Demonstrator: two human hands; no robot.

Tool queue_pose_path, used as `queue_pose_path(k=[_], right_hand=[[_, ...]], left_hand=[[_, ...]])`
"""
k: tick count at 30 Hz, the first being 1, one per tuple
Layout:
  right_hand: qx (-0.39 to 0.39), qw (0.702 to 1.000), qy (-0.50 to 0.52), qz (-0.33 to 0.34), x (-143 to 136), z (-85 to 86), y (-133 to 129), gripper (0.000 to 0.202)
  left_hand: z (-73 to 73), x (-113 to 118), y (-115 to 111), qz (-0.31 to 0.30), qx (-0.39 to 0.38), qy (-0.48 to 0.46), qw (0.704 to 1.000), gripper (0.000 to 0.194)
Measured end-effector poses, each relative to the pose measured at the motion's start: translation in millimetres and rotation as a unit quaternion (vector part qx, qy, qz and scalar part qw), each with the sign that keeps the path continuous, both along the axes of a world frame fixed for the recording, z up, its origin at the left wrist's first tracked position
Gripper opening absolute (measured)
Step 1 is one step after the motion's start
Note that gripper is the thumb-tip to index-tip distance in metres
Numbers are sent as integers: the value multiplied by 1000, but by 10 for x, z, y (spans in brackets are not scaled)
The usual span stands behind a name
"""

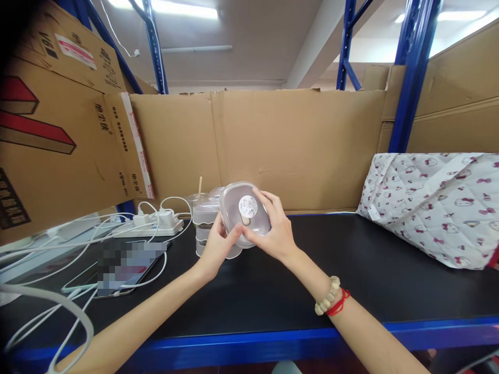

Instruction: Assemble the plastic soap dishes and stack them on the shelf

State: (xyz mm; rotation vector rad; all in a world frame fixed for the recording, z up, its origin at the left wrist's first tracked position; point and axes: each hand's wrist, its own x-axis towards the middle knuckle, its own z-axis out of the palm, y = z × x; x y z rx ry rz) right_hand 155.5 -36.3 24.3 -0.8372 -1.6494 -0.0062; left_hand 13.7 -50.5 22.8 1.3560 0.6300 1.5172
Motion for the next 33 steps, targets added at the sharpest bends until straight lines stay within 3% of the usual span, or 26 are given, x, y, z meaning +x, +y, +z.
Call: queue_pose_path(k=[4,7,11,16,22,33], right_hand=[[13,998,-58,-3,14,-13,-5,86],[13,996,-81,-40,-9,-18,-36,91],[26,994,-83,-71,-64,-34,-81,77],[43,998,-34,-37,-78,-55,-54,64],[56,997,-40,42,-72,-74,-28,62],[70,996,-55,27,-84,-56,-59,63]], left_hand=[[23,-15,8,-78,-102,-44,991,58],[40,-33,25,-78,-114,-41,990,52],[42,-34,32,-67,-106,-42,991,48],[60,-33,19,-50,-93,-45,993,53],[41,-54,29,-125,-169,-7,978,66],[53,-43,4,-113,-162,-45,979,69]])
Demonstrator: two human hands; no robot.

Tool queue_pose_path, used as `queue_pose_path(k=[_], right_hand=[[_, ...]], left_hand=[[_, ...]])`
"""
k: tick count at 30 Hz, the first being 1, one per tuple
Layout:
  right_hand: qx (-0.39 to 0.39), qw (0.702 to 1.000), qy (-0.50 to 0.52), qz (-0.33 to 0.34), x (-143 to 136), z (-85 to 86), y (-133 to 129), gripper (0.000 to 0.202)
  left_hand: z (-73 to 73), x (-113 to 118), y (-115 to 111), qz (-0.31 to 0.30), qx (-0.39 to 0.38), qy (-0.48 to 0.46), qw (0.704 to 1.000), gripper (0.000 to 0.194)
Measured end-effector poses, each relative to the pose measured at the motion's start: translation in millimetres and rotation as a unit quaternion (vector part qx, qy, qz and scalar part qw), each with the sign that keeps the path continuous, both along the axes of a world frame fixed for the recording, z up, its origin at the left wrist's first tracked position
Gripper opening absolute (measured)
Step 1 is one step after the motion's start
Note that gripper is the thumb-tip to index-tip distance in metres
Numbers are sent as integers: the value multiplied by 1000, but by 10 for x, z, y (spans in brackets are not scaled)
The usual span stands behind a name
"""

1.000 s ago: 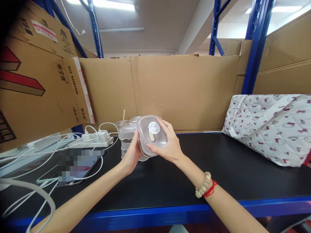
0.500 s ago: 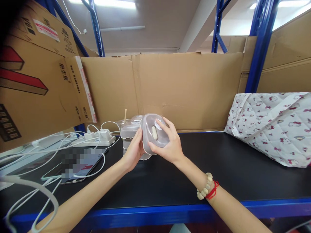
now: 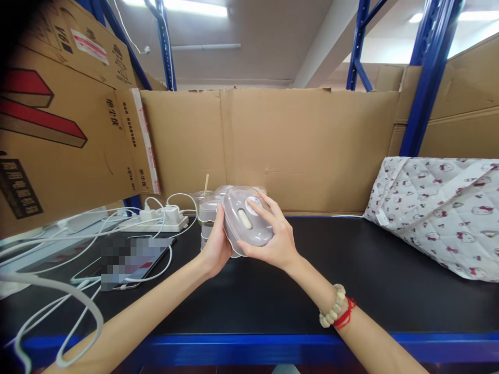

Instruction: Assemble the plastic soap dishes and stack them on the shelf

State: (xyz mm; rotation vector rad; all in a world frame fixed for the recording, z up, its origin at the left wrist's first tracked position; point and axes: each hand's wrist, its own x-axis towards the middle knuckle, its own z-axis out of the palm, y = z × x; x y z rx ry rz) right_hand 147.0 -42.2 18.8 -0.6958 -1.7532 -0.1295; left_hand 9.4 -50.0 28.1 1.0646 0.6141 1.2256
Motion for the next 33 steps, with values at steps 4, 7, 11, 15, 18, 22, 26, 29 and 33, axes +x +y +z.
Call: queue_pose_path(k=[4,7,11,15,18,22,26,29,33], right_hand=[[5,1000,-13,15,1,-3,15,64],[-8,999,-24,30,6,-10,18,65],[-42,997,-5,63,-10,-10,9,74],[-131,978,102,128,-38,14,35,90],[-221,953,124,169,-46,30,69,87],[-232,947,152,161,-50,45,65,80],[-124,974,164,97,-17,67,30,75],[-64,990,114,42,32,73,26,74],[-15,997,76,1,52,53,26,71]], left_hand=[[19,-20,-14,-1,6,-8,1000,63],[25,-23,-27,0,26,-14,1000,56],[-11,-17,-5,43,110,-16,993,53],[-58,-22,21,79,212,4,974,48],[-59,-29,18,89,261,51,960,42],[-17,-41,31,119,291,65,947,50],[46,-91,94,171,345,46,922,61],[79,-147,158,204,399,39,893,67],[77,-193,211,211,427,43,878,65]])
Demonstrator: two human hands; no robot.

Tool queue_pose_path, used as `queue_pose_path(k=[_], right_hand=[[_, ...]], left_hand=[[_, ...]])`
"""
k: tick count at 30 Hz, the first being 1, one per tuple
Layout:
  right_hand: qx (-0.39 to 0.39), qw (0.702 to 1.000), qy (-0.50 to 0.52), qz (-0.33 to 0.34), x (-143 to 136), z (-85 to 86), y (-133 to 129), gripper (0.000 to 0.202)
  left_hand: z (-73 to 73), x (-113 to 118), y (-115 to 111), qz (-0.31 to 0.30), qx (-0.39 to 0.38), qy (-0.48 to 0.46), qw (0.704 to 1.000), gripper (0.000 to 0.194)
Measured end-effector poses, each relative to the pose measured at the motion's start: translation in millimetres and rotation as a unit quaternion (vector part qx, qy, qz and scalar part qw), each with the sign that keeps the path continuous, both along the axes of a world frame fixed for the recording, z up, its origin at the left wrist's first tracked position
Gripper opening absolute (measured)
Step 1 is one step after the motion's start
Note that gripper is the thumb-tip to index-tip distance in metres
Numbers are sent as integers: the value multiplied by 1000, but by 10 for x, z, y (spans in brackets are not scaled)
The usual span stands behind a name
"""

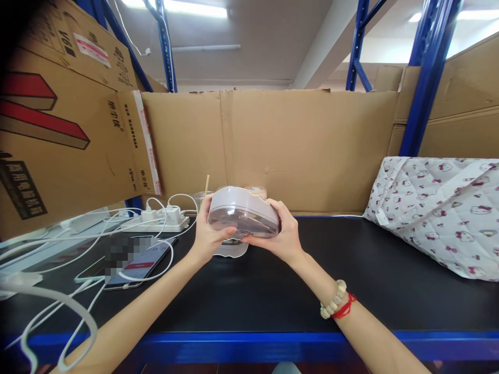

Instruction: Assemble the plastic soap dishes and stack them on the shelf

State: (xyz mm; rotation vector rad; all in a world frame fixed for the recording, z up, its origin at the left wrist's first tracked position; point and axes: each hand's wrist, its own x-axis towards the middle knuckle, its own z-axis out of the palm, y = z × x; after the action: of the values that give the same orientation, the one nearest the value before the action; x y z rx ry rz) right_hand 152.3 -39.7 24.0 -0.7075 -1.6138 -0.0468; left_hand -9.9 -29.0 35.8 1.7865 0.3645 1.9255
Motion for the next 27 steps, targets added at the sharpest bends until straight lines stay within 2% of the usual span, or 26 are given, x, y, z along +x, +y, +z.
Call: queue_pose_path(k=[5,9,12,15,18,20,22,25,27], right_hand=[[-1,1000,-2,15,-9,-17,-3,70],[-85,991,38,93,13,4,26,86],[-141,976,88,139,-4,20,48,81],[-168,965,141,141,-38,31,71,73],[-193,946,217,146,-29,58,115,79],[-236,919,280,146,30,95,156,82],[-310,884,320,142,138,142,198,79],[-414,840,318,148,357,196,243,69],[-466,821,294,149,500,203,256,63]], left_hand=[[-45,19,-9,17,-43,-6,999,62],[-97,83,-19,28,-112,-74,991,65],[-114,109,-20,11,-157,-110,982,59],[-90,92,-15,-9,-137,-80,987,46],[-44,39,9,7,-79,-53,995,39],[-19,-15,37,62,-33,-32,997,34],[-8,-80,76,172,32,23,984,28],[-25,-170,156,355,123,162,912,23],[-55,-206,212,418,135,234,868,25]])
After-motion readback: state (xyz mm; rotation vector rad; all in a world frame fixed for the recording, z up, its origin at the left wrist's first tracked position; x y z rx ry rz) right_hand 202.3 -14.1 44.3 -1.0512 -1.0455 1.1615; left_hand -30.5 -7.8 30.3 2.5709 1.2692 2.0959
